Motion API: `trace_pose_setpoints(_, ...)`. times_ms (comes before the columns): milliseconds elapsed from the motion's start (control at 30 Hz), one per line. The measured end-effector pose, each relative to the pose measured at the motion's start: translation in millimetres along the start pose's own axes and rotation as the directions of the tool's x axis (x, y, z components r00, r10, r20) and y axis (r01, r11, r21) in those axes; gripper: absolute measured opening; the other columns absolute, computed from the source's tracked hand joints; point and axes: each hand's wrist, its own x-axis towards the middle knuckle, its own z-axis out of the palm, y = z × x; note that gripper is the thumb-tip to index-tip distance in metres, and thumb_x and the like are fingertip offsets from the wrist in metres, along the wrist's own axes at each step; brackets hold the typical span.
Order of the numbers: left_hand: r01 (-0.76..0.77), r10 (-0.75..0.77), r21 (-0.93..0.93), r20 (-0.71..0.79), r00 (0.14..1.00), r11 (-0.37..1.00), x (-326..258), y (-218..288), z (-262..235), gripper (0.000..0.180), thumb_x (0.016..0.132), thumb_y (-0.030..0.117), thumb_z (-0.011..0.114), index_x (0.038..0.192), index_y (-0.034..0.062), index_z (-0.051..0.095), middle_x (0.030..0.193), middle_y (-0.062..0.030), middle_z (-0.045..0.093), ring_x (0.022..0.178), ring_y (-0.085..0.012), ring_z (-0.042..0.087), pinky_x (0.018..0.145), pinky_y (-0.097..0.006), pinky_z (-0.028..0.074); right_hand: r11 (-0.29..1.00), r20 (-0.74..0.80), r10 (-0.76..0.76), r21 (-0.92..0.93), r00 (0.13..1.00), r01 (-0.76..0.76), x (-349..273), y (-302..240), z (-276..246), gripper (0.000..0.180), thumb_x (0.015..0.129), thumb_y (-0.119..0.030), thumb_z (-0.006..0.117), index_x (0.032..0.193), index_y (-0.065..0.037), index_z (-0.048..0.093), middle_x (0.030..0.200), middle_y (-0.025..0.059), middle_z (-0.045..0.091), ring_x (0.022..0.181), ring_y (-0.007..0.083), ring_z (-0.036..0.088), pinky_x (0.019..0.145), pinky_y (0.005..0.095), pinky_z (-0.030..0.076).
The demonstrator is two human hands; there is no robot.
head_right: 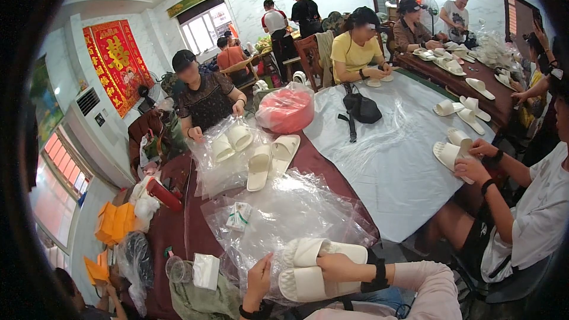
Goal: Packing white slippers into plastic bags in a shoe manufacturing facility.
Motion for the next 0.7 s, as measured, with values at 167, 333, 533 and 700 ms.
trace_pose_setpoints(167,-0.295,0.303,0.162,-0.025,0.953,0.942,1,-6,11,0.029,0.089,0.008,0.050,0.116,0.0014,0.058,0.115,-0.0207,0.059,0.106,-0.0388,0.055,0.091,-0.042,0.044,0.976,-0.288,-0.079,-0.218,0.954,0.015,13,-24,7,0.017,0.073,-0.012,0.057,0.083,0.001,0.059,0.088,0.0164,0.058,0.077,0.0343,0.061,0.064,0.0438,0.050)
trace_pose_setpoints(333,-0.342,0.364,0.289,-0.026,0.931,0.894,2,-3,21,0.031,0.088,0.005,0.050,0.118,0.0026,0.058,0.124,-0.0184,0.054,0.116,-0.0419,0.048,0.099,-0.046,0.037,0.921,-0.346,-0.203,-0.384,0.916,0.059,33,-29,18,0.018,0.073,-0.016,0.057,0.082,-0.001,0.059,0.083,0.0164,0.058,0.077,0.0313,0.062,0.062,0.0426,0.050)
trace_pose_setpoints(533,-0.357,0.371,0.325,0.020,0.928,0.875,-3,2,21,0.034,0.087,0.007,0.050,0.121,0.0043,0.056,0.128,-0.0140,0.052,0.123,-0.0411,0.041,0.104,-0.048,0.029,0.944,-0.493,-0.054,-0.309,0.868,-0.117,49,-15,26,0.020,0.073,-0.017,0.056,0.083,0.000,0.060,0.087,0.0146,0.061,0.077,0.0301,0.063,0.064,0.0408,0.051)
trace_pose_setpoints(700,-0.388,0.435,0.472,0.012,0.901,0.791,0,4,31,0.033,0.089,0.011,0.049,0.121,0.0059,0.057,0.128,-0.0123,0.053,0.123,-0.0402,0.041,0.103,-0.054,0.025,0.945,-0.283,-0.111,-0.328,0.953,0.013,66,-4,38,0.028,0.072,-0.018,0.058,0.094,-0.001,0.060,0.092,0.0168,0.060,0.076,0.0331,0.061,0.065,0.0417,0.051)
